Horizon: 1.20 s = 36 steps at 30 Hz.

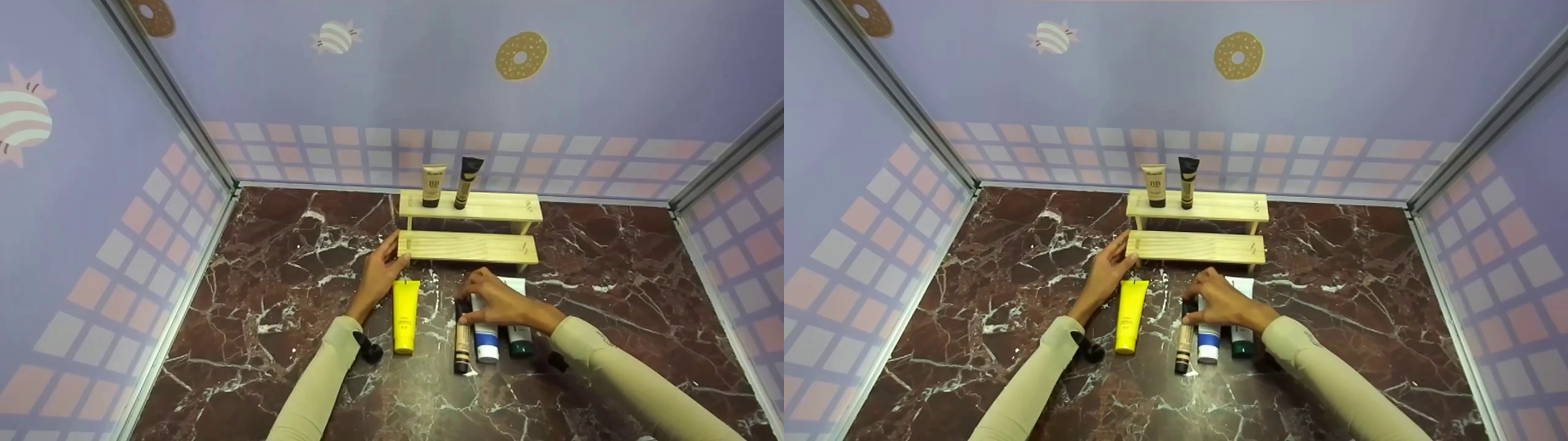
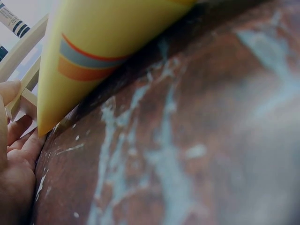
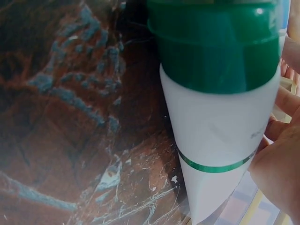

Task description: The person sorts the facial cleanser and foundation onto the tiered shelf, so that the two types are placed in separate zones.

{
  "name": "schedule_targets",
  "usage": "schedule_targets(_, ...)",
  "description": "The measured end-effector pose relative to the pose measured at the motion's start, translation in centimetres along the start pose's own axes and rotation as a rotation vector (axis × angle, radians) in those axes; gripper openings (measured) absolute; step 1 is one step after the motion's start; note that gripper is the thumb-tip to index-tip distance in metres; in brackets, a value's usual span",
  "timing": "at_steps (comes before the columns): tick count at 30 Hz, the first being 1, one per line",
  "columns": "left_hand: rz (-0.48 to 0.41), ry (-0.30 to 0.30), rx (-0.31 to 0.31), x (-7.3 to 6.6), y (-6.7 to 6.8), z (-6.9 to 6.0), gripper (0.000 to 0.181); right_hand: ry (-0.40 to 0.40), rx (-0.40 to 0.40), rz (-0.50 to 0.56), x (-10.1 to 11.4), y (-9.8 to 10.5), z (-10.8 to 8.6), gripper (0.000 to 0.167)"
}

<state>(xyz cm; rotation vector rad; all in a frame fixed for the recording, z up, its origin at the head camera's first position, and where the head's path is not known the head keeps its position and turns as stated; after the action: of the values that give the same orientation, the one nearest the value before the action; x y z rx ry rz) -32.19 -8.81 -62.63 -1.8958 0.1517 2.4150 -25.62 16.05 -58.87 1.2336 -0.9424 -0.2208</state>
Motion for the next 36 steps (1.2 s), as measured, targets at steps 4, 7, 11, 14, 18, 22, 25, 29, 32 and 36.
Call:
schedule_targets(4, 0.021, 0.008, 0.009, -0.13, -0.03, -0.09, 0.069, 0.009, -0.008, 0.0, 0.08, 0.19, 0.02, 0.051)
schedule_targets(7, 0.017, 0.015, 0.026, -0.17, -0.1, -0.19, 0.07, 0.015, -0.014, 0.001, 0.12, 0.27, 0.02, 0.051)
schedule_targets(11, 0.001, 0.014, 0.036, -0.21, -0.12, -0.17, 0.07, 0.026, -0.026, -0.007, 0.05, 0.33, -0.02, 0.051)
schedule_targets(14, -0.006, 0.011, 0.029, -0.29, -0.13, -0.11, 0.069, 0.039, -0.037, -0.013, 0.06, 0.43, -0.06, 0.05)
schedule_targets(18, -0.021, 0.005, 0.02, -0.3, -0.17, -0.03, 0.069, 0.042, -0.036, -0.007, 0.08, 0.54, -0.02, 0.048)
schedule_targets(22, -0.038, 0.003, 0.017, -0.26, -0.2, 0.03, 0.069, 0.037, -0.028, -0.008, 0.03, 0.58, 0.12, 0.048)
schedule_targets(25, -0.04, 0.005, 0.015, -0.31, -0.21, 0.03, 0.068, 0.039, -0.03, -0.01, -0.05, 0.58, 0.21, 0.048)
schedule_targets(29, -0.038, 0.008, 0.015, -0.33, -0.22, 0.01, 0.068, 0.038, -0.032, -0.004, -0.15, 0.63, 0.24, 0.049)
schedule_targets(32, -0.032, 0.008, 0.017, -0.28, -0.19, -0.03, 0.068, 0.015, -0.019, 0.014, -0.26, 0.64, 0.31, 0.049)
schedule_targets(36, -0.015, 0.014, 0.021, -0.21, -0.11, -0.18, 0.07, -0.03, 0.004, 0.05, -0.45, 0.72, 0.35, 0.049)
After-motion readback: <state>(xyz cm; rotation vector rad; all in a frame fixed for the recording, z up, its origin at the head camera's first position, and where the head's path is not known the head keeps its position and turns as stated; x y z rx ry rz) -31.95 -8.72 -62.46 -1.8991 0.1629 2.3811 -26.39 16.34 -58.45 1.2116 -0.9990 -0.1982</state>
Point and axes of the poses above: each hand's wrist, its own z-axis towards the middle knuckle, its own y-axis out of the back of the hand, x = y × z, the point moved 7 cm from there along z, towards the middle knuckle, and after that the axes turned 6 degrees about -z, right-handed, at the moved point
